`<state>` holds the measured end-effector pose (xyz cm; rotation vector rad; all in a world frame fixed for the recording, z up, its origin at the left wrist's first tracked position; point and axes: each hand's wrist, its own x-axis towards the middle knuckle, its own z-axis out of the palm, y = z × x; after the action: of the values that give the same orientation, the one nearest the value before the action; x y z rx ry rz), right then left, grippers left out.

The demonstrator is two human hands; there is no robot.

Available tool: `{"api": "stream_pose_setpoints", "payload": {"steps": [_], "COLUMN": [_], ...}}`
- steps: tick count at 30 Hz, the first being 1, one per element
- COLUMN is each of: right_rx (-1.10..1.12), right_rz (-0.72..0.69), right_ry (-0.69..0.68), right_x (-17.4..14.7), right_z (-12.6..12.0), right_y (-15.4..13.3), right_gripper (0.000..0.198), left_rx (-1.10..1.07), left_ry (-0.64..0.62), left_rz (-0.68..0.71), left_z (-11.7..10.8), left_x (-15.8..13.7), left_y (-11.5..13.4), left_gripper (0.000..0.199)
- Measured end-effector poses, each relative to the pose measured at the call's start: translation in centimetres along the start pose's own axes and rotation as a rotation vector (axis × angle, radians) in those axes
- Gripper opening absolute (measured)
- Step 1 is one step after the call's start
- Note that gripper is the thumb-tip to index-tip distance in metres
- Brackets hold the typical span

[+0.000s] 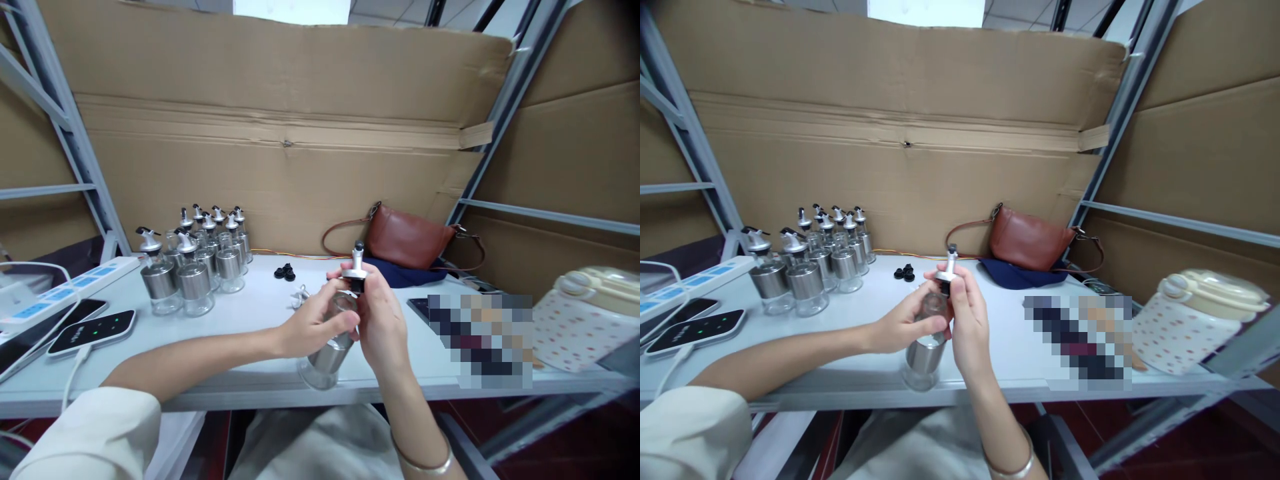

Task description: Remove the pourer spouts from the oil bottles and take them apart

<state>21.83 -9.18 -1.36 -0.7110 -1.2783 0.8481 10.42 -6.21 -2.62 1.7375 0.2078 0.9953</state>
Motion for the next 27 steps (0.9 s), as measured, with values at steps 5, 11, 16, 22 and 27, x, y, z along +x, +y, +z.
{"api": "stream_pose_setpoints", "payload": {"steps": [5,11,16,22,27], "right_rx": [0.129,-0.03,-0.17,-0.257,-0.278], "right_rz": [-0.119,-0.052,0.064,0.148,0.161], "right_ry": [0.172,0.242,0.227,0.079,0.046], "right_x": [-0.2,-0.8,-1.7,-2.5,-2.6], "right_z": [-1.4,-4.0,-4.6,-4.5,-4.6], "right_y": [1.2,3.5,5.9,6.7,6.8], "right_gripper": [0.032,0.033,0.038,0.04,0.039], "left_rx": [0.411,1.262,1.438,1.541,1.574], "left_ry": [-0.271,-0.365,-0.286,-0.157,-0.133], "left_rz": [-0.051,-0.272,-0.443,-0.696,-0.755], "left_z": [-2.1,-4.1,-6.7,-10.8,-13.4], "left_x": [1.1,0.5,-1.2,-1.7,-1.3], "left_y": [3.5,9.0,11.4,12.1,11.8], "left_gripper": [0.022,0.018,0.011,0.015,0.019]}}
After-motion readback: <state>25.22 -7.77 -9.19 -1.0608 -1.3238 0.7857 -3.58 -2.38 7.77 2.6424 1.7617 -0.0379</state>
